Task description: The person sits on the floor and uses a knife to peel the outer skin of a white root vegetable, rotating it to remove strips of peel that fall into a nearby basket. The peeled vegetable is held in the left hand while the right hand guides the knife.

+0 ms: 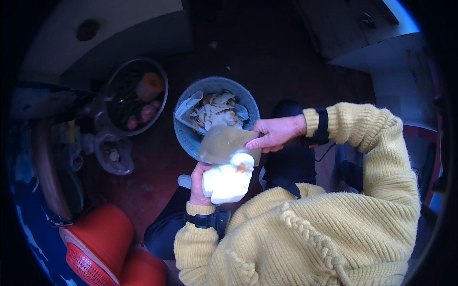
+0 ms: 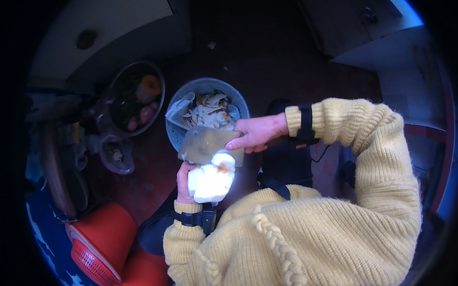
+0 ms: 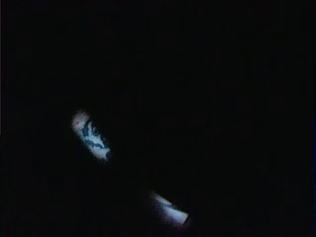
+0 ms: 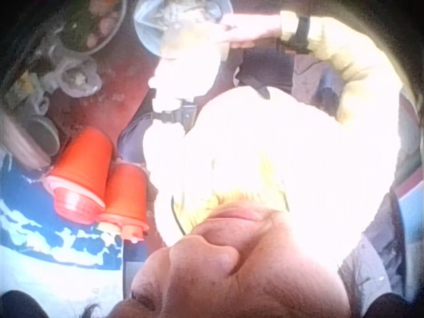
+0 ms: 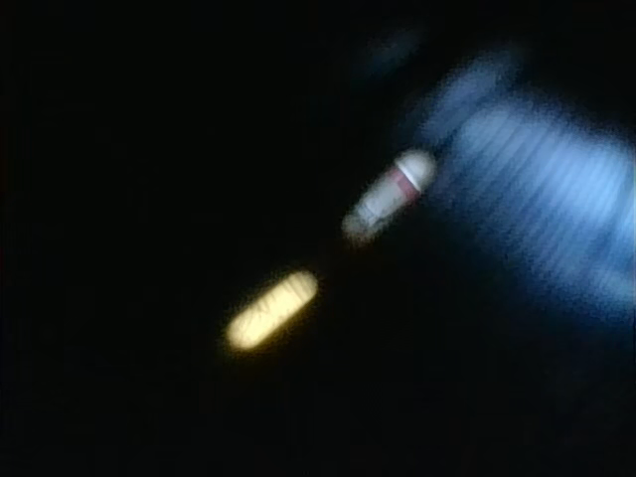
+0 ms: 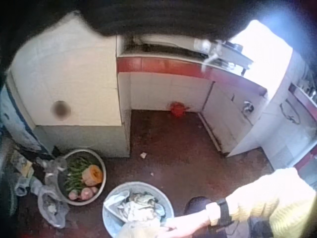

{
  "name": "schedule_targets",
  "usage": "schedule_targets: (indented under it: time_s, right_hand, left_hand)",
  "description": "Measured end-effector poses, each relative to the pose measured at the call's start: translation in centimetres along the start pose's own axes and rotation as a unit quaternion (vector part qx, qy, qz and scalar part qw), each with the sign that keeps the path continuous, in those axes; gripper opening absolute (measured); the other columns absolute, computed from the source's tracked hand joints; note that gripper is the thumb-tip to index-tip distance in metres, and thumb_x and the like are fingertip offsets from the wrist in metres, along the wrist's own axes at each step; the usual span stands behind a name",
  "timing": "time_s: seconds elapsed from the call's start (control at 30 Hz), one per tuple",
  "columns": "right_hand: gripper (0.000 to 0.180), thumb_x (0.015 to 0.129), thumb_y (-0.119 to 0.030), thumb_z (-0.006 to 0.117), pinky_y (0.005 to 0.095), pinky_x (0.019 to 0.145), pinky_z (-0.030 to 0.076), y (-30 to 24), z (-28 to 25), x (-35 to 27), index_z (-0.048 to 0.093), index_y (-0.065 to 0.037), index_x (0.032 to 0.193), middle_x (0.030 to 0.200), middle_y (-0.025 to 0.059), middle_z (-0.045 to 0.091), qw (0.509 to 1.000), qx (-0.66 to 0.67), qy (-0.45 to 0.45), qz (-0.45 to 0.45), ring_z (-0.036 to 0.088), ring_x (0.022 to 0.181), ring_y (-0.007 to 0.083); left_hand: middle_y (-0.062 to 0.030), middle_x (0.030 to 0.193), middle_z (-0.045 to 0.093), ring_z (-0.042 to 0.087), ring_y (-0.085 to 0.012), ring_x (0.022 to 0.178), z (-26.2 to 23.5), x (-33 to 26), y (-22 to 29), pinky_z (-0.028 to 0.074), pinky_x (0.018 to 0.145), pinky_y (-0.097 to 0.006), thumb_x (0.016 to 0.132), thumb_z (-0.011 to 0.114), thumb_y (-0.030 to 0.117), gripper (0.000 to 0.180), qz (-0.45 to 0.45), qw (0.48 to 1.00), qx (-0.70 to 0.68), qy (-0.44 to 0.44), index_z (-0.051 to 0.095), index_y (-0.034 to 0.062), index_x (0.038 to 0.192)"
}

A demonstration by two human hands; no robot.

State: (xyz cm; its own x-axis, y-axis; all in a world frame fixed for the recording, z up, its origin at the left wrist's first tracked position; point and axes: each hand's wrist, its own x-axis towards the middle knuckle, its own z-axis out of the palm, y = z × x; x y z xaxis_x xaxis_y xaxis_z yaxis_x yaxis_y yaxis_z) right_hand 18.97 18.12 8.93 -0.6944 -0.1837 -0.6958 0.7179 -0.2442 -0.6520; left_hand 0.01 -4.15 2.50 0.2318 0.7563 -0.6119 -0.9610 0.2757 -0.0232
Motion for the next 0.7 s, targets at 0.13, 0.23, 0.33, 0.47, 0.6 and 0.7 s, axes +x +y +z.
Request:
schedule_targets:
  time_s: [0.13,0.23,0.33,0.47,0.6,0.7]
  right_hand:
    - [0.043,0.102,-0.045,0.056,0.0213,0.043,0.035,0.9,0.9,0.2,0.065,-0.004,0.093,0.061,-0.0022,0.049,0.998,0.007,0.057,-0.021,0.040,0.047,0.0057]
    - [0.045,0.102,-0.042,0.058,0.0229,0.044,0.038,1.2,0.9,0.8,0.067,0.001,0.096,0.063,0.0012,0.054,0.990,-0.047,0.108,-0.083,0.046,0.048,0.0080]
    - [0.042,0.102,-0.037,0.058,0.0325,0.055,0.049,0.9,0.6,1.8,0.070,0.003,0.109,0.073,0.0110,0.067,0.943,-0.182,0.197,-0.198,0.062,0.058,0.0194]
    - [0.036,0.100,-0.032,0.059,0.0406,0.067,0.054,-0.3,0.4,2.5,0.070,0.000,0.113,0.084,0.0192,0.071,0.884,-0.278,0.243,-0.287,0.069,0.071,0.0315]
    - [0.029,0.098,-0.030,0.063,0.0425,0.066,0.053,-1.1,0.6,2.2,0.069,-0.002,0.102,0.083,0.0186,0.070,0.859,-0.323,0.279,-0.282,0.068,0.072,0.0355]
    - [0.027,0.096,-0.031,0.064,0.0418,0.061,0.052,-1.1,0.4,2.0,0.065,-0.004,0.091,0.077,0.0154,0.068,0.824,-0.375,0.326,-0.274,0.067,0.070,0.0357]
  left_hand:
    - [-0.0200,0.123,0.065,0.067,-0.0352,0.109,0.1,0.1,0.5,0.054,0.099,-0.044,0.087,0.051,0.025,0.054,-0.004,1.000,-0.009,-0.007,0.053,-0.0054,0.132]
    - [-0.0196,0.125,0.064,0.067,-0.0356,0.108,0.2,0.4,0.8,0.055,0.096,-0.048,0.087,0.052,0.030,0.057,0.007,0.997,0.022,0.069,0.052,-0.0034,0.133]
    - [-0.0203,0.126,0.064,0.066,-0.0400,0.110,0.6,0.7,0.9,0.057,0.082,-0.061,0.087,0.048,0.038,0.064,-0.008,0.999,0.050,0.012,0.050,-0.0007,0.138]
    - [-0.0172,0.124,0.064,0.066,-0.0385,0.108,1.3,0.8,1.1,0.055,0.087,-0.060,0.086,0.054,0.038,0.062,0.051,0.998,0.029,0.029,0.051,-0.0005,0.135]
    - [-0.0151,0.127,0.063,0.062,-0.0371,0.115,1.6,0.8,1.3,0.051,0.096,-0.059,0.086,0.055,0.036,0.059,0.112,0.990,0.017,0.082,0.051,0.0022,0.135]
    - [-0.0136,0.129,0.061,0.060,-0.0342,0.119,1.3,0.9,1.3,0.049,0.102,-0.052,0.086,0.058,0.030,0.055,0.161,0.979,-0.005,0.126,0.053,0.0028,0.133]
